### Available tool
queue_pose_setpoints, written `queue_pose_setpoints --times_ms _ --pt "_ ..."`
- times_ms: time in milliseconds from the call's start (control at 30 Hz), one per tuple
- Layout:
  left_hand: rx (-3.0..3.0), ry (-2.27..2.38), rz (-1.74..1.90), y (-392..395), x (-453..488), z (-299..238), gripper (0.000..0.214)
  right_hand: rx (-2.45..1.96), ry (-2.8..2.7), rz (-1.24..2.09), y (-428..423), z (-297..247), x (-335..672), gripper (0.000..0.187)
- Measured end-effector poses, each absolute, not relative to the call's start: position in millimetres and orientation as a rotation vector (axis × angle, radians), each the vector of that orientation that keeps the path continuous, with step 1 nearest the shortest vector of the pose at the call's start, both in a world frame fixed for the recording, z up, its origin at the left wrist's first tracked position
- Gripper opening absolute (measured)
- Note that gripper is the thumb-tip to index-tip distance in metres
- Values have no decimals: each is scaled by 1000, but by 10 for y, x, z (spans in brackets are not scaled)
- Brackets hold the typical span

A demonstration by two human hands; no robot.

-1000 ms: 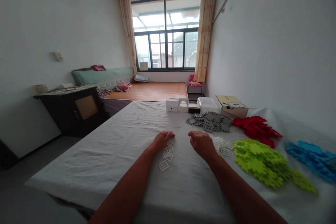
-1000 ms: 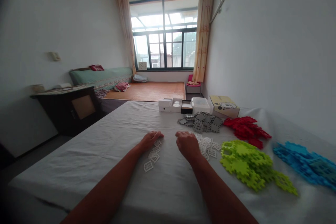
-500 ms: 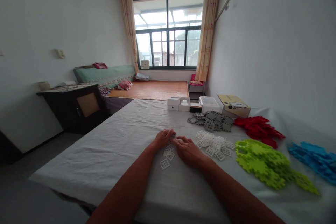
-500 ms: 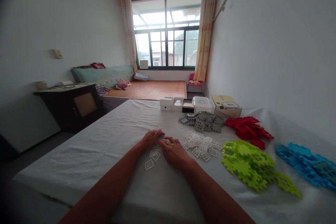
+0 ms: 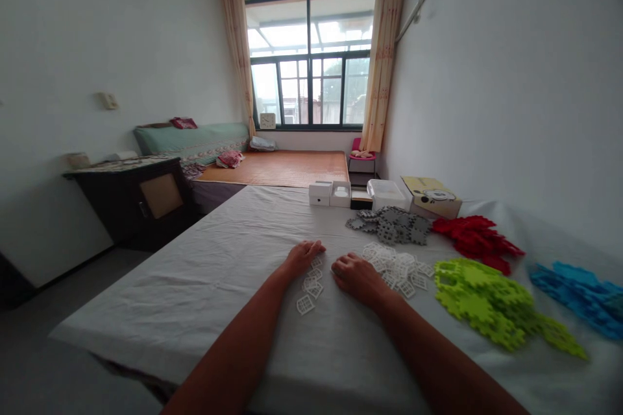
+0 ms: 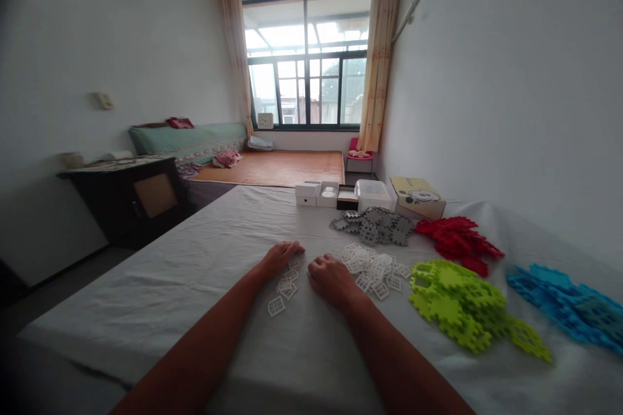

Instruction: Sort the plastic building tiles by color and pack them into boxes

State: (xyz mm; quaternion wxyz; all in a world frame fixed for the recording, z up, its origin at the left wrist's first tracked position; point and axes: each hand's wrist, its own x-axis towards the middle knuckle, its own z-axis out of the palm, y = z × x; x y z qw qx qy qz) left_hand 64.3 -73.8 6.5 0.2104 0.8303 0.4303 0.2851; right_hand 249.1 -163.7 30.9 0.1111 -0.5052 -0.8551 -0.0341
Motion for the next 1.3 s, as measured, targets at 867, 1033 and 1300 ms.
queue_pose_setpoints --times_ms 867,1033,1300 --pt "1505 975 1104 -816 780 128 58 -1177 -2441 103 -1549 191 2528 31" --pt "1541 975 1077 -806 763 100 59 -1248 -2552 -35 -1575 262 2419 20" --pt "1505 1011 1081 -771 685 92 59 -1777 -1958 -266 -1506 340 3031 27"
